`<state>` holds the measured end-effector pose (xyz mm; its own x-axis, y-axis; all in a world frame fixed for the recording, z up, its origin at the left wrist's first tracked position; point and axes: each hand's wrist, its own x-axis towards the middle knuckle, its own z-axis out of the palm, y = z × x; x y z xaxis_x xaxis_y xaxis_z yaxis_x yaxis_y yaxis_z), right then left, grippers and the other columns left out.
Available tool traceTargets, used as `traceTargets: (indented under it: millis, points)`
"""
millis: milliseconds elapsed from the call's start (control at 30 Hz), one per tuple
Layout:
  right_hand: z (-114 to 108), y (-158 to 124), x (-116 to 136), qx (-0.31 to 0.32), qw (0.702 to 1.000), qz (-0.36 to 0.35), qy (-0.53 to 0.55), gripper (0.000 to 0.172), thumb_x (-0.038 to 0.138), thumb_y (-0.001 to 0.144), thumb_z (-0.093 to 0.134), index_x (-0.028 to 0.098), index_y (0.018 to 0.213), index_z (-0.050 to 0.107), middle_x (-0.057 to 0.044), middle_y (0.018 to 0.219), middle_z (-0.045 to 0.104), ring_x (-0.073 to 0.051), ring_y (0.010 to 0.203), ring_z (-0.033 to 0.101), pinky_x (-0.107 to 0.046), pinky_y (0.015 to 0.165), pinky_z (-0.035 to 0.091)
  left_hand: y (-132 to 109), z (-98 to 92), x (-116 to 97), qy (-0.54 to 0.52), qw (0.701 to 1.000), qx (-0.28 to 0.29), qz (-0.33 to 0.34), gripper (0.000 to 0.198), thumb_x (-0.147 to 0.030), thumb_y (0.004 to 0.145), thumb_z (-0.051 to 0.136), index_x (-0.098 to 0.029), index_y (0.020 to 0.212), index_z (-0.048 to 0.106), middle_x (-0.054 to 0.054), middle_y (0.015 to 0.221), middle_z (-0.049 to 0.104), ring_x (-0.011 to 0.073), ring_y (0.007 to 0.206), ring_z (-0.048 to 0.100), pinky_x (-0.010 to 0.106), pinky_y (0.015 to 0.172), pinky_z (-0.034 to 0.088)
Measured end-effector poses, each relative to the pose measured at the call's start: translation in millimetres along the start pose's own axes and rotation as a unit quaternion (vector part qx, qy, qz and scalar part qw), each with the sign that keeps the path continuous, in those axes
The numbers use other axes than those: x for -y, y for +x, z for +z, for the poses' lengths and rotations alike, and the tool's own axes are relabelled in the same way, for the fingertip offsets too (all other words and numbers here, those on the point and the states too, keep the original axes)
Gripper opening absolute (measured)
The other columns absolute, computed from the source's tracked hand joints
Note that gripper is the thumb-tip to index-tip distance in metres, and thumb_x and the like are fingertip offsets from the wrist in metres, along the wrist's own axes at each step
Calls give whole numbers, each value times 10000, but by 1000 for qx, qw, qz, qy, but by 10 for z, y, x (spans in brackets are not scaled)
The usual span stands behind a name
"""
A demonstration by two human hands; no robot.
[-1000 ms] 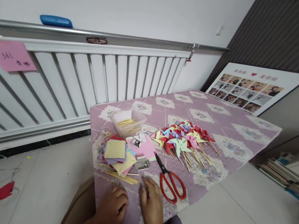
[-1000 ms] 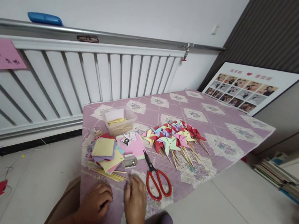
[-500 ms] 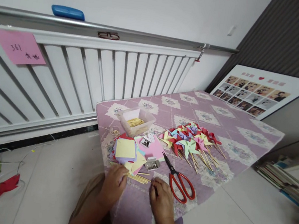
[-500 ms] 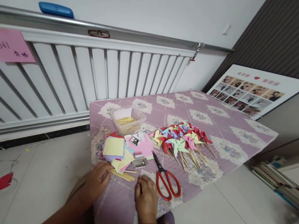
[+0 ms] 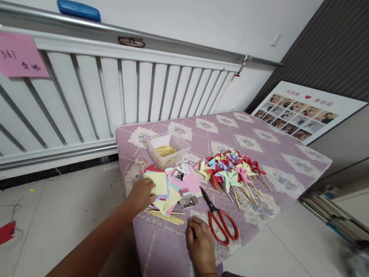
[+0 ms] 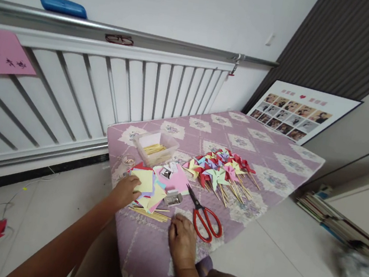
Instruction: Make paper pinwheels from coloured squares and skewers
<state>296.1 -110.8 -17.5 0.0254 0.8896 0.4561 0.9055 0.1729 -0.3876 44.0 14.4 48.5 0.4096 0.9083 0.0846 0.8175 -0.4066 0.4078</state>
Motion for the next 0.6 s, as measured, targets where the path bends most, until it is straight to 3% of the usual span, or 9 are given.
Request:
traceTargets:
  millis: [600]
  points:
    - [7, -2, -11, -3, 1000, -9, -10, 168, 200, 864, 520, 182, 878, 686, -104, 993, 698, -242, 942, 623, -399, 849, 495, 48, -33, -4, 21, 999, 30, 1, 180, -243, 836, 480, -166, 819, 642, 102, 963, 649, 217, 973, 575, 344, 893, 406]
